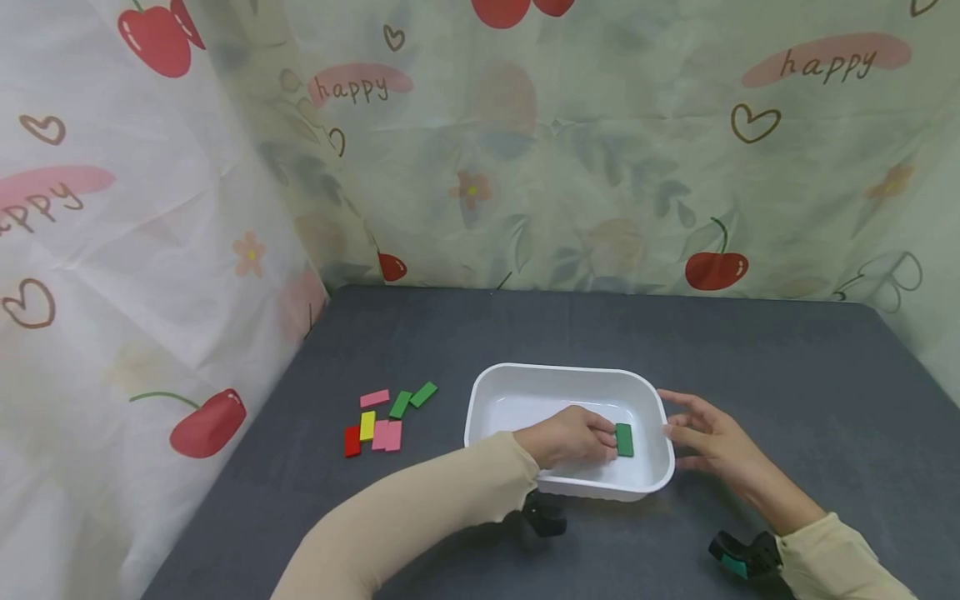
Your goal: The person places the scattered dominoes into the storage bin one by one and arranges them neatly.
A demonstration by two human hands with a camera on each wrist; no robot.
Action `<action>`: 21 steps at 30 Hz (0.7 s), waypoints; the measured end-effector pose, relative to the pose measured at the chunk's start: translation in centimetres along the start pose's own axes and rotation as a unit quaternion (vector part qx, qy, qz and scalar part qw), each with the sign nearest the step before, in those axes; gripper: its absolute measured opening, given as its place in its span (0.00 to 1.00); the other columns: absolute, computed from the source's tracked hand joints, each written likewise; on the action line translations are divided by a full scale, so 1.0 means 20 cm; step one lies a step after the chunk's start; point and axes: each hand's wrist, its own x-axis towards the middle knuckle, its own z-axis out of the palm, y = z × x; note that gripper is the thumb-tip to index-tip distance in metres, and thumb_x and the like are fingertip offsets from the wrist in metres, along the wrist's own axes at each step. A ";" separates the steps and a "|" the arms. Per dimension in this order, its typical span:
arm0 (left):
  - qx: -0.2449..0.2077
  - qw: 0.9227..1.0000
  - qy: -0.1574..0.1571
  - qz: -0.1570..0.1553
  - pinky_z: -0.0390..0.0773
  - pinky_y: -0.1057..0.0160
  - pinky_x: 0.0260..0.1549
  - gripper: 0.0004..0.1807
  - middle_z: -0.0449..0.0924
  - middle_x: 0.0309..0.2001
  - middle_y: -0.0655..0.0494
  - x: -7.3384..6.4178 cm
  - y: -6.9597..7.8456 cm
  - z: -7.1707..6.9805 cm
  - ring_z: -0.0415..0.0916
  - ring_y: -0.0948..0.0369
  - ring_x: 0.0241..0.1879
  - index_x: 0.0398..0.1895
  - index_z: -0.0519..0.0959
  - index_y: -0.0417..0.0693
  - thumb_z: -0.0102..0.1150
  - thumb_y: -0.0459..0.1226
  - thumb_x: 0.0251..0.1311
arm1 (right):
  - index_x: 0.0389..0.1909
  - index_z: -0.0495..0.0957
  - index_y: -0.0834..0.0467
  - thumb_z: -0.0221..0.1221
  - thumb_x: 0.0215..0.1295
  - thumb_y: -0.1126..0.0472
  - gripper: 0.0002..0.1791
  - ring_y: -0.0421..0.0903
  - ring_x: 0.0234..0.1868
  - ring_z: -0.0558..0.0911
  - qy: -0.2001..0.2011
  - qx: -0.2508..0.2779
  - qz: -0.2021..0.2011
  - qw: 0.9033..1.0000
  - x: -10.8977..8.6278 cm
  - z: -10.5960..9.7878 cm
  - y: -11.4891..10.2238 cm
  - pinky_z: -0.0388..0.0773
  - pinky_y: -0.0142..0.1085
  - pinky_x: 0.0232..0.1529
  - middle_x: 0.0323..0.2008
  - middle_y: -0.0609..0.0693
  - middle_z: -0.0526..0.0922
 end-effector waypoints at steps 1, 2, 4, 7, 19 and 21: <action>-0.002 1.000 0.001 -0.001 0.72 0.76 0.36 0.24 0.86 0.41 0.50 0.00 0.00 0.00 0.75 0.69 0.34 0.55 0.78 0.35 0.66 0.25 0.51 | 0.72 0.53 0.63 0.57 0.68 0.57 0.37 0.38 0.42 0.80 0.000 0.000 -0.001 1.000 0.00 0.00 0.00 0.82 0.48 0.43 0.44 0.57 0.77; -0.004 1.000 0.003 -0.001 0.72 0.75 0.36 0.24 0.86 0.41 0.50 0.00 0.00 0.01 0.75 0.69 0.34 0.54 0.78 0.35 0.67 0.24 0.51 | 0.72 0.53 0.63 0.57 0.68 0.57 0.37 0.38 0.42 0.80 0.001 0.000 -0.001 1.000 0.00 0.00 0.00 0.82 0.48 0.43 0.44 0.57 0.77; -0.009 1.000 0.005 -0.003 0.73 0.75 0.36 0.24 0.87 0.41 0.50 0.01 0.01 0.01 0.76 0.69 0.34 0.54 0.78 0.35 0.67 0.24 0.51 | 0.72 0.53 0.63 0.57 0.68 0.57 0.37 0.38 0.42 0.80 0.001 0.001 -0.003 1.000 0.00 0.00 0.00 0.82 0.48 0.43 0.43 0.56 0.77; -0.016 1.000 0.006 -0.006 0.74 0.75 0.36 0.24 0.87 0.40 0.49 0.02 0.01 0.03 0.78 0.68 0.35 0.54 0.78 0.35 0.66 0.24 0.51 | 0.72 0.53 0.63 0.57 0.69 0.58 0.36 0.38 0.42 0.80 0.001 0.002 -0.004 1.000 0.00 0.00 0.01 0.82 0.48 0.43 0.43 0.56 0.78; -0.007 1.000 0.011 -0.009 0.72 0.74 0.35 0.23 0.86 0.39 0.52 0.01 0.03 0.02 0.74 0.68 0.32 0.54 0.78 0.36 0.66 0.25 0.52 | 0.72 0.53 0.63 0.57 0.69 0.59 0.36 0.40 0.42 0.81 -0.001 0.002 -0.009 1.000 0.00 0.00 0.01 0.82 0.48 0.42 0.44 0.58 0.78; -0.003 1.000 0.013 -0.006 0.74 0.72 0.38 0.22 0.86 0.38 0.53 -0.01 0.03 0.00 0.74 0.67 0.33 0.54 0.79 0.37 0.66 0.26 0.53 | 0.72 0.53 0.63 0.57 0.69 0.59 0.36 0.41 0.43 0.81 0.000 0.001 -0.009 1.000 0.00 0.00 0.01 0.82 0.48 0.43 0.44 0.59 0.77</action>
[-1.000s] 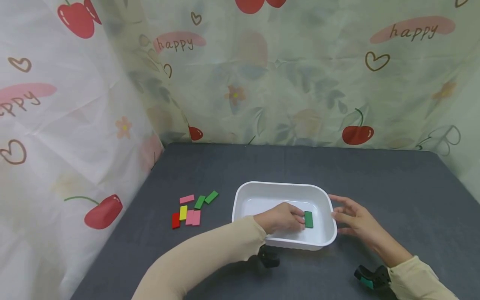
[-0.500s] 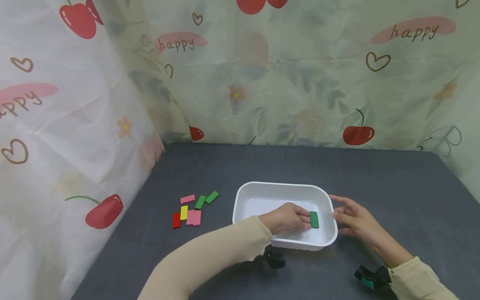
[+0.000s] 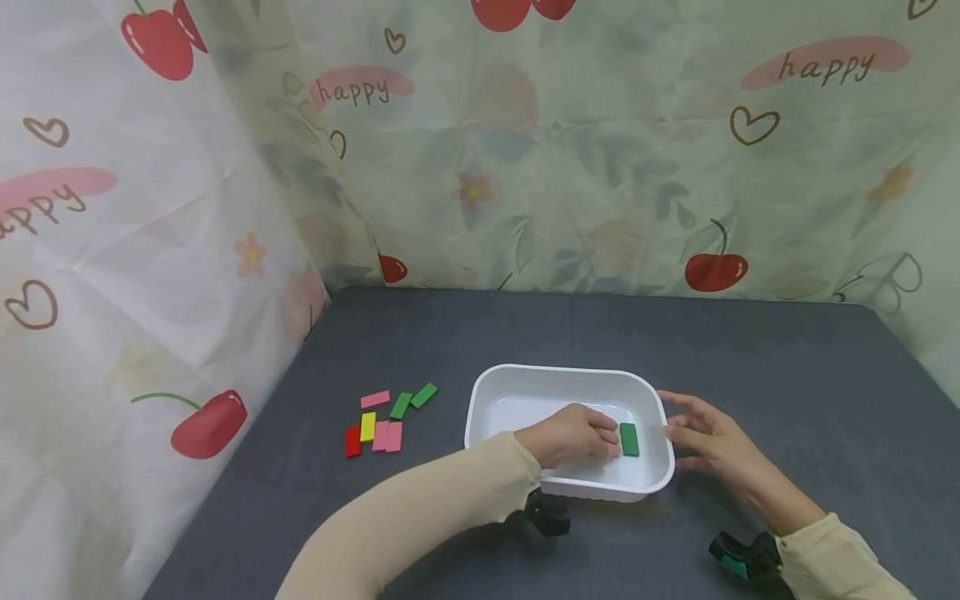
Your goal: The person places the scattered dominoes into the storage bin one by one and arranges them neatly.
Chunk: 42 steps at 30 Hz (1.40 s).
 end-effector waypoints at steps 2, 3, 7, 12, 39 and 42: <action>-0.003 1.000 0.003 0.005 0.76 0.70 0.41 0.22 0.86 0.38 0.54 -0.02 0.00 -0.03 0.75 0.67 0.35 0.54 0.79 0.38 0.66 0.27 0.53 | 0.72 0.53 0.63 0.57 0.69 0.59 0.36 0.44 0.44 0.81 0.004 -0.002 0.004 1.000 0.00 0.00 0.00 0.82 0.48 0.43 0.44 0.60 0.77; -0.012 1.000 0.000 0.009 0.77 0.69 0.43 0.22 0.86 0.38 0.54 -0.03 0.01 -0.04 0.76 0.67 0.35 0.54 0.79 0.38 0.65 0.27 0.54 | 0.72 0.53 0.63 0.57 0.69 0.59 0.36 0.45 0.45 0.82 0.006 -0.003 0.006 1.000 0.00 0.00 0.00 0.82 0.48 0.43 0.45 0.60 0.77; -0.071 0.997 -0.026 0.033 0.79 0.64 0.48 0.22 0.86 0.42 0.49 -0.10 0.01 -0.14 0.80 0.65 0.40 0.57 0.77 0.36 0.62 0.25 0.56 | 0.72 0.53 0.62 0.57 0.69 0.58 0.36 0.49 0.47 0.81 0.012 -0.007 0.011 1.000 -0.01 0.00 -0.01 0.82 0.48 0.43 0.45 0.60 0.77; -0.128 0.986 -0.070 0.077 0.76 0.58 0.54 0.23 0.80 0.53 0.40 -0.24 0.04 -0.32 0.81 0.59 0.48 0.61 0.73 0.35 0.58 0.26 0.61 | 0.73 0.53 0.61 0.58 0.68 0.56 0.37 0.49 0.48 0.81 0.011 -0.010 0.012 1.000 -0.01 0.00 -0.02 0.82 0.49 0.44 0.47 0.61 0.77; -0.048 0.982 0.177 0.040 0.66 0.48 0.64 0.29 0.68 0.65 0.40 -0.48 -0.46 -1.21 0.70 0.48 0.62 0.70 0.64 0.46 0.57 0.36 0.66 | 0.73 0.54 0.60 0.59 0.67 0.54 0.38 0.50 0.50 0.79 0.015 -0.014 0.020 1.000 -0.01 0.01 -0.01 0.81 0.51 0.45 0.49 0.62 0.77; 0.008 0.985 0.174 0.016 0.70 0.49 0.60 0.30 0.70 0.63 0.38 -0.46 -0.54 -1.22 0.73 0.48 0.59 0.69 0.65 0.43 0.59 0.35 0.64 | 0.73 0.54 0.60 0.59 0.67 0.55 0.38 0.49 0.49 0.79 0.014 -0.009 0.020 1.000 -0.01 0.01 -0.01 0.81 0.51 0.45 0.48 0.62 0.77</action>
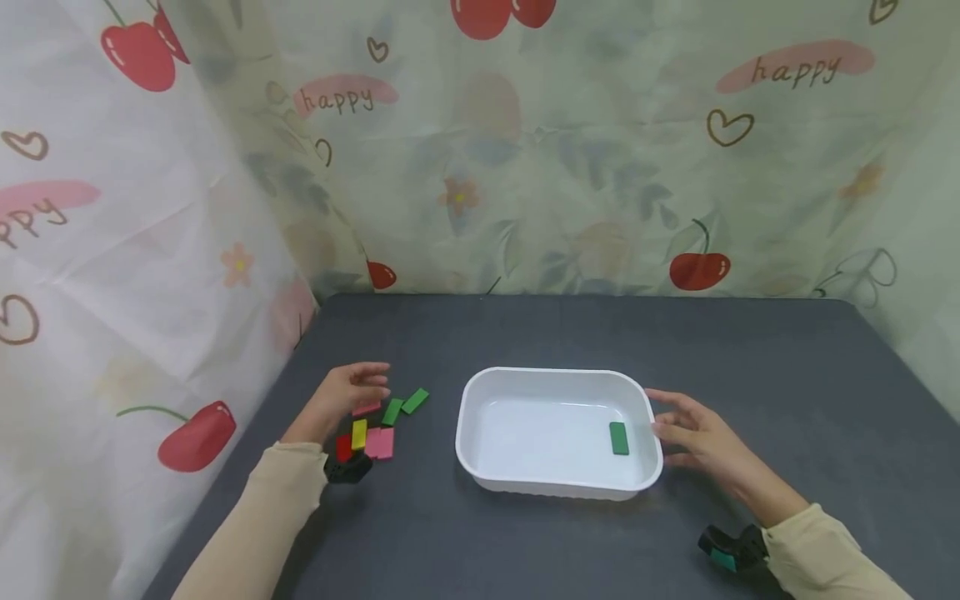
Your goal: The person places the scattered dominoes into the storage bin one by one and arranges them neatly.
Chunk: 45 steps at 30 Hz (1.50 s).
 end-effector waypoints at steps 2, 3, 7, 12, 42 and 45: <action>0.035 0.999 0.001 -0.007 0.74 0.51 0.57 0.29 0.74 0.59 0.39 0.01 -0.03 0.01 0.76 0.50 0.53 0.67 0.69 0.42 0.61 0.34 0.62 | 0.73 0.54 0.60 0.59 0.67 0.56 0.37 0.49 0.49 0.79 -0.001 0.003 -0.001 1.000 0.00 0.00 0.00 0.81 0.51 0.45 0.48 0.62 0.77; 0.049 0.999 0.000 -0.009 0.76 0.53 0.54 0.28 0.76 0.57 0.39 0.01 -0.05 0.01 0.76 0.52 0.51 0.65 0.70 0.42 0.62 0.34 0.61 | 0.72 0.54 0.61 0.59 0.67 0.56 0.37 0.49 0.49 0.79 0.000 0.004 0.000 1.000 0.00 0.00 0.00 0.81 0.51 0.45 0.48 0.62 0.77; 0.091 0.996 -0.014 -0.012 0.80 0.58 0.45 0.25 0.78 0.48 0.43 0.00 -0.08 0.02 0.76 0.56 0.42 0.61 0.75 0.41 0.64 0.31 0.58 | 0.72 0.55 0.61 0.60 0.67 0.56 0.38 0.49 0.49 0.79 -0.001 0.006 0.002 1.000 0.00 0.01 -0.01 0.81 0.51 0.45 0.48 0.62 0.77; 0.123 0.992 -0.018 -0.024 0.79 0.61 0.39 0.25 0.78 0.44 0.45 -0.02 -0.09 0.04 0.74 0.56 0.38 0.59 0.76 0.42 0.64 0.29 0.56 | 0.72 0.55 0.60 0.60 0.67 0.56 0.38 0.49 0.49 0.79 -0.002 0.005 0.005 1.000 0.00 0.01 -0.01 0.81 0.51 0.45 0.48 0.61 0.77; 0.160 0.987 0.005 -0.017 0.76 0.63 0.31 0.24 0.76 0.34 0.49 0.04 -0.08 0.08 0.72 0.57 0.31 0.55 0.78 0.40 0.68 0.29 0.52 | 0.72 0.55 0.60 0.59 0.67 0.56 0.36 0.48 0.48 0.80 0.007 0.006 -0.005 1.000 -0.01 0.00 0.00 0.81 0.49 0.44 0.46 0.59 0.79; 0.167 0.986 0.007 -0.016 0.76 0.63 0.31 0.23 0.76 0.33 0.49 0.05 -0.07 0.08 0.72 0.57 0.31 0.54 0.79 0.40 0.68 0.30 0.51 | 0.72 0.55 0.61 0.59 0.67 0.57 0.37 0.48 0.48 0.80 0.004 0.005 -0.010 1.000 -0.01 0.00 0.00 0.81 0.49 0.44 0.46 0.60 0.79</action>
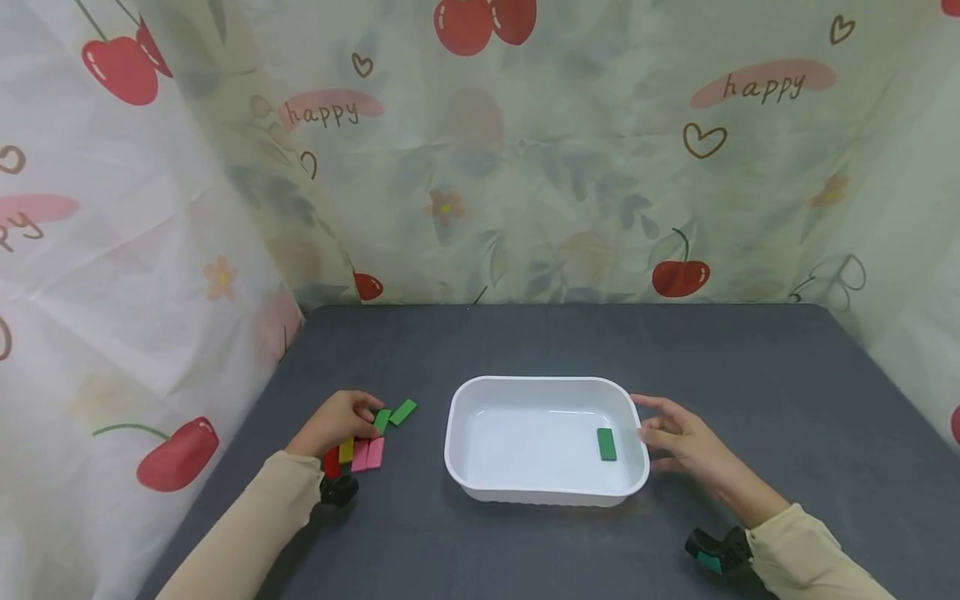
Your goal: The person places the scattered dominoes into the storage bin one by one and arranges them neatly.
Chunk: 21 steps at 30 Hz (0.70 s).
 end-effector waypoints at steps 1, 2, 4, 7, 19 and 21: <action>0.002 1.000 -0.001 0.002 0.76 0.63 0.31 0.23 0.76 0.33 0.49 0.00 0.00 0.00 0.72 0.57 0.31 0.53 0.79 0.39 0.68 0.30 0.52 | 0.72 0.55 0.61 0.59 0.67 0.56 0.36 0.48 0.48 0.80 0.002 0.001 0.003 1.000 0.00 0.00 0.00 0.81 0.49 0.44 0.46 0.59 0.79; 0.003 1.000 0.001 0.002 0.76 0.63 0.31 0.22 0.76 0.33 0.49 0.01 0.00 0.00 0.72 0.57 0.31 0.53 0.79 0.39 0.68 0.30 0.52 | 0.72 0.55 0.61 0.59 0.67 0.56 0.36 0.48 0.48 0.79 0.003 0.000 0.003 1.000 0.00 0.00 0.00 0.81 0.49 0.44 0.46 0.59 0.79; 0.003 1.000 0.002 0.002 0.76 0.62 0.31 0.22 0.76 0.33 0.49 0.01 0.01 0.00 0.72 0.57 0.31 0.53 0.79 0.39 0.68 0.31 0.52 | 0.72 0.55 0.60 0.59 0.67 0.56 0.36 0.49 0.49 0.79 0.005 -0.002 0.005 1.000 0.00 0.00 0.00 0.81 0.49 0.44 0.46 0.59 0.79; 0.005 1.000 0.005 -0.001 0.76 0.62 0.33 0.22 0.76 0.34 0.48 0.02 0.01 0.00 0.73 0.57 0.31 0.53 0.79 0.39 0.68 0.31 0.53 | 0.72 0.56 0.59 0.59 0.67 0.56 0.36 0.50 0.49 0.79 0.011 -0.004 0.011 1.000 0.00 0.01 0.00 0.81 0.50 0.45 0.46 0.60 0.78; 0.007 0.999 0.024 -0.029 0.76 0.63 0.33 0.24 0.77 0.35 0.48 0.04 0.03 0.02 0.74 0.57 0.33 0.55 0.77 0.41 0.69 0.33 0.53 | 0.72 0.55 0.60 0.58 0.68 0.56 0.36 0.51 0.49 0.79 0.011 -0.009 0.006 1.000 0.00 0.01 0.00 0.82 0.49 0.44 0.47 0.61 0.78; 0.004 0.999 0.020 -0.026 0.75 0.64 0.32 0.25 0.76 0.35 0.49 0.04 0.04 0.02 0.73 0.56 0.33 0.56 0.77 0.41 0.69 0.32 0.53 | 0.72 0.55 0.60 0.58 0.68 0.56 0.36 0.51 0.49 0.80 0.011 -0.010 0.005 1.000 0.00 0.01 0.00 0.82 0.48 0.44 0.47 0.62 0.78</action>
